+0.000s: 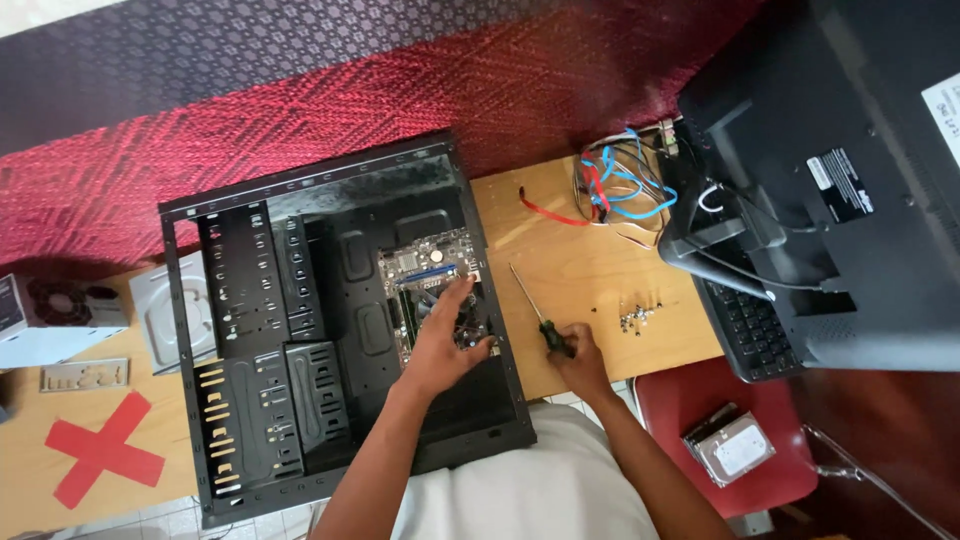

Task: Using a screwdriver to install a CPU fan and secure a motherboard inside a desktop computer case.

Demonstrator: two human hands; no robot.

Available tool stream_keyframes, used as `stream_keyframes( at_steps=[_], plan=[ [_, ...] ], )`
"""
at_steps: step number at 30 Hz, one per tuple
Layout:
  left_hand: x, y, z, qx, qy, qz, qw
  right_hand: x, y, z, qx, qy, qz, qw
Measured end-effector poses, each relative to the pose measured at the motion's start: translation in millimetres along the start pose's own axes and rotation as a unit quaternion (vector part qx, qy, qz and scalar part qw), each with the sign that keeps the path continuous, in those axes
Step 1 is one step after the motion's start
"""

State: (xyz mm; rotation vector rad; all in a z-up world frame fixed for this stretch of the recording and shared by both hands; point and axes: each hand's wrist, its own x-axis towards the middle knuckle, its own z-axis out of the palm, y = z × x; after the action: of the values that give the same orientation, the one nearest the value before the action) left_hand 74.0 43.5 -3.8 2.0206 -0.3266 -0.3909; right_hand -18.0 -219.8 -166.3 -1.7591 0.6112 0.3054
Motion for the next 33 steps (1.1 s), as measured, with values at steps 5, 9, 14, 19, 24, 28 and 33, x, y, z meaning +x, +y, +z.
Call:
stream_keyframes(
  at_steps=[5, 9, 14, 19, 24, 28, 33],
  plan=[
    [7.0, -13.1, 1.4, -0.056, 0.02, 0.011, 0.998, -0.3, -16.6, -32.0, 0.044, 0.044, -0.001, 0.998],
    [1.1, -14.3, 1.7, -0.072, 0.018, 0.029, 0.997, -1.3, -17.1, -81.2, 0.058, 0.09, 0.024, 0.994],
    [0.2, -10.2, 2.4, -0.066, 0.004, 0.007, 0.998, 13.6, 4.4, -137.5, 0.024, 0.216, 0.008, 0.976],
    [4.3, -15.0, 3.7, -0.023, -0.001, 0.012, 1.0, 19.6, 29.7, -152.5, -0.06, 0.274, 0.045, 0.959],
    [1.3, -21.1, 4.7, 0.044, -0.004, -0.01, 0.999, 24.9, 34.9, -137.2, -0.199, 0.203, 0.066, 0.956],
    [2.9, -20.6, 5.6, 0.061, -0.004, -0.018, 0.998, 31.5, 26.4, -113.0, -0.204, 0.216, 0.061, 0.953],
    [1.8, -22.6, 4.7, 0.063, -0.007, -0.009, 0.998, 29.3, -10.8, -94.3, -0.255, 0.216, 0.063, 0.94]
  ],
)
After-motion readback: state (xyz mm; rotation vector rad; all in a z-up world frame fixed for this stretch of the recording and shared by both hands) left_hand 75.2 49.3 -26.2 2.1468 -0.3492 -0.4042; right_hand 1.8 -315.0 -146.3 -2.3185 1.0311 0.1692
